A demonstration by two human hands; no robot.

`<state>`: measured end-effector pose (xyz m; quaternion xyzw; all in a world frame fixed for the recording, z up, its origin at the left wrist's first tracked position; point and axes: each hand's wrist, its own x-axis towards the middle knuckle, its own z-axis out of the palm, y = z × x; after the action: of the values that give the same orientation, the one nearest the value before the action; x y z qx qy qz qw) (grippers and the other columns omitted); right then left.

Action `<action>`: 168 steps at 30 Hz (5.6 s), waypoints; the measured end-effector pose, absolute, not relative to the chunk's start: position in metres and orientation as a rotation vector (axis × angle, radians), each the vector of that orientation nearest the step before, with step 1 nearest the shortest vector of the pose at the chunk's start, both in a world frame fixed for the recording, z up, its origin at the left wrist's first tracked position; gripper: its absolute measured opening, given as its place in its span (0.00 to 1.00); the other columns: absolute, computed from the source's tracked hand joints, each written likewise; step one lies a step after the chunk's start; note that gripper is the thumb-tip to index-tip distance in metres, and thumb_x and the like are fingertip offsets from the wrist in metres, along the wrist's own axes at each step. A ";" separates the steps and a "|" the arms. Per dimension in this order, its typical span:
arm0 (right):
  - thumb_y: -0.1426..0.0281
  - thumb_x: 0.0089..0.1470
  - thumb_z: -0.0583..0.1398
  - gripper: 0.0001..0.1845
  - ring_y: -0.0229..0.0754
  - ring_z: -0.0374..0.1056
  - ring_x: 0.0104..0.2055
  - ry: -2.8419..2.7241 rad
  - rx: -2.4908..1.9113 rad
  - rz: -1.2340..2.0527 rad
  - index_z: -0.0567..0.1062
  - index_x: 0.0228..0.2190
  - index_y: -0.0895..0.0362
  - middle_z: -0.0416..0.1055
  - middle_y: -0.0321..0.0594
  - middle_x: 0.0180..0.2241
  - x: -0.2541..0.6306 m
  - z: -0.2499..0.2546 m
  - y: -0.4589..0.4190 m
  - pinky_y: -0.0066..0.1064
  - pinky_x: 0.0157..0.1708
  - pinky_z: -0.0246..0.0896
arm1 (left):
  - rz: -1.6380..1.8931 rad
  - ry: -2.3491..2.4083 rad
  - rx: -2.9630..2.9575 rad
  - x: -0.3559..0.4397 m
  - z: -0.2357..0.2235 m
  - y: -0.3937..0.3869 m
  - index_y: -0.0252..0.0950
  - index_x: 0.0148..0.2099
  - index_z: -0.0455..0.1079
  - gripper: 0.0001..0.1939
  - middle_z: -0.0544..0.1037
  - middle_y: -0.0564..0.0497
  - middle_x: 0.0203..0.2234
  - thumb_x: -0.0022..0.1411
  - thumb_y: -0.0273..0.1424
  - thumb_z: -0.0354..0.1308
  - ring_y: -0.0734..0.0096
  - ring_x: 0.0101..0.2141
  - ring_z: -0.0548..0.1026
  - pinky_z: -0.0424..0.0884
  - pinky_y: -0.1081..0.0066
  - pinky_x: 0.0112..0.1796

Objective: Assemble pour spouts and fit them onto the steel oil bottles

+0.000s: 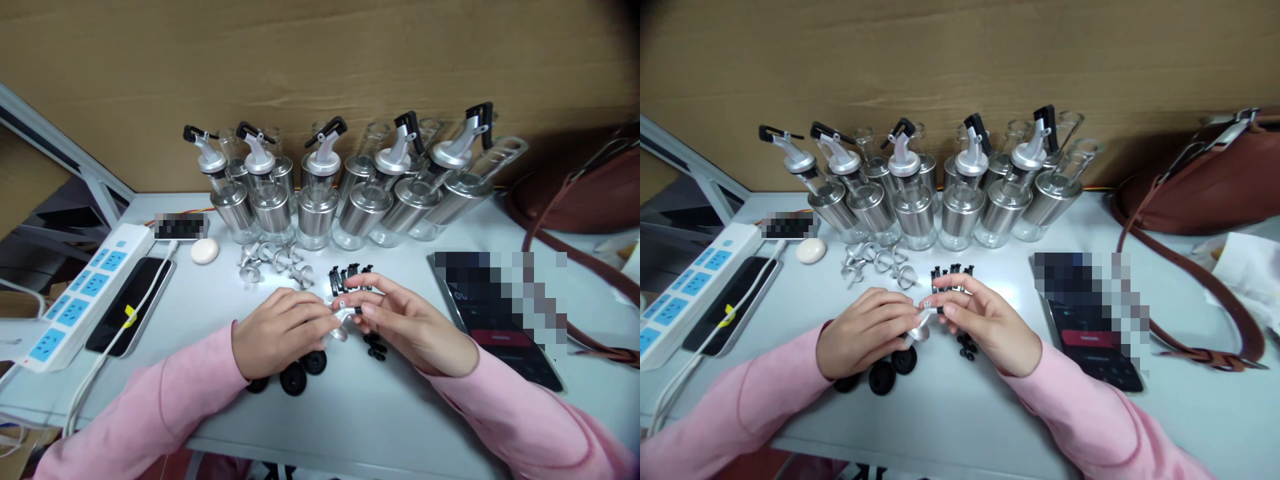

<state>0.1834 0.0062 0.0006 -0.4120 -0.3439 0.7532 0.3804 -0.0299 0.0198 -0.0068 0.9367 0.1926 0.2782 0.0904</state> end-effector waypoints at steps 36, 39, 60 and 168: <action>0.59 0.43 0.66 0.16 0.31 0.57 0.20 -1.142 -1.226 1.725 0.74 0.30 0.58 0.66 0.32 0.20 0.177 0.006 0.001 0.26 0.21 0.50 | 0.854 0.582 2.789 -0.030 -0.009 0.019 0.34 0.50 0.63 0.11 0.76 0.48 0.38 0.66 0.26 0.49 0.65 0.43 0.70 0.67 0.66 0.42; 0.59 0.42 0.67 0.16 0.30 0.58 0.19 -1.124 -1.223 1.710 0.74 0.29 0.58 0.68 0.33 0.20 0.177 0.007 0.001 0.26 0.21 0.51 | 0.886 0.565 2.665 -0.031 -0.009 0.018 0.33 0.53 0.59 0.15 0.75 0.43 0.42 0.64 0.28 0.49 0.63 0.45 0.70 0.67 0.63 0.44; 0.57 0.39 0.67 0.17 0.36 0.64 0.23 -1.133 -1.293 1.557 0.76 0.28 0.56 0.73 0.37 0.22 0.186 0.011 0.008 0.29 0.25 0.60 | 0.756 0.455 2.477 -0.036 -0.009 0.017 0.35 0.33 0.68 0.05 0.74 0.49 0.30 0.52 0.25 0.53 0.67 0.36 0.70 0.62 0.64 0.39; 0.66 0.45 0.67 0.12 0.38 0.75 0.26 -1.104 -1.091 1.689 0.70 0.24 0.57 0.78 0.39 0.23 0.182 0.012 0.003 0.28 0.29 0.72 | 0.835 0.609 2.659 -0.034 -0.012 0.019 0.31 0.60 0.51 0.20 0.71 0.37 0.48 0.70 0.32 0.41 0.64 0.50 0.69 0.68 0.64 0.46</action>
<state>0.1817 0.0031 0.0120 -0.4335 -0.4388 0.6712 0.4111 -0.0339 0.0190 -0.0119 0.9224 0.2112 0.2897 0.1439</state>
